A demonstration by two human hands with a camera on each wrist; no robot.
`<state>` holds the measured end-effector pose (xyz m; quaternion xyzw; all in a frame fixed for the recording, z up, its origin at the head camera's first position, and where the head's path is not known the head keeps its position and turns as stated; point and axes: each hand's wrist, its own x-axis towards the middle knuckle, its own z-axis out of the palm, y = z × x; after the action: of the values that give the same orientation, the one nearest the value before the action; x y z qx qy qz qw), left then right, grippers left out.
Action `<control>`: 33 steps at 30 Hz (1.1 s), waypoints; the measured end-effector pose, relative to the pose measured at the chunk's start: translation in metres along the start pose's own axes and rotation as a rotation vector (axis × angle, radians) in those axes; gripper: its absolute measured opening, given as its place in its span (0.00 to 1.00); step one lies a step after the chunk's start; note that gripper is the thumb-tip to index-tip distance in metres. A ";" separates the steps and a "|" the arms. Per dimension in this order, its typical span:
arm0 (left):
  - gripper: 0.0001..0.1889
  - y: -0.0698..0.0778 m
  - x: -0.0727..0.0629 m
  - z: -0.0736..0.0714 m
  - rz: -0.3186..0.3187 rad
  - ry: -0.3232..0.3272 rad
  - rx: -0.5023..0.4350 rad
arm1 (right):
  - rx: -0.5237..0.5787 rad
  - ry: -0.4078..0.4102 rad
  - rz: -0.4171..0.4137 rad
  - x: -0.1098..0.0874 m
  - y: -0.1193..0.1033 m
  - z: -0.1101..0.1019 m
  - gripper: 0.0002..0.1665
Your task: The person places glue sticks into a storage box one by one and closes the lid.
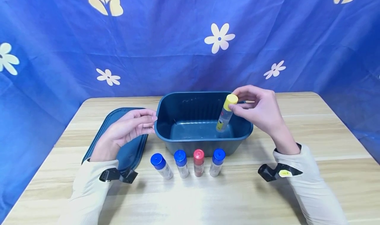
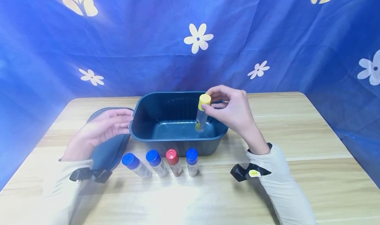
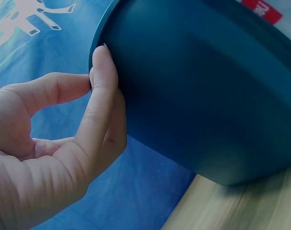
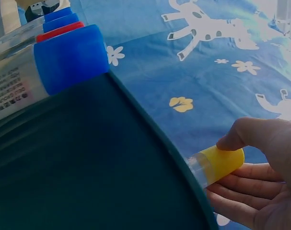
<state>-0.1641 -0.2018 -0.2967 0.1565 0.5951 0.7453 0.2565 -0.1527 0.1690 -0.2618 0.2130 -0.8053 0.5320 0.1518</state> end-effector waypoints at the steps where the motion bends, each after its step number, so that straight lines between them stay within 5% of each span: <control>1: 0.09 0.000 0.000 0.000 0.001 -0.001 -0.002 | -0.004 -0.007 0.004 0.000 0.001 0.001 0.15; 33: 0.10 0.001 0.002 -0.002 -0.005 0.001 -0.007 | -0.203 -0.155 0.105 0.008 0.019 0.018 0.14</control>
<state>-0.1668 -0.2025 -0.2960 0.1538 0.5931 0.7469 0.2584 -0.1693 0.1572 -0.2805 0.1947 -0.8743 0.4371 0.0819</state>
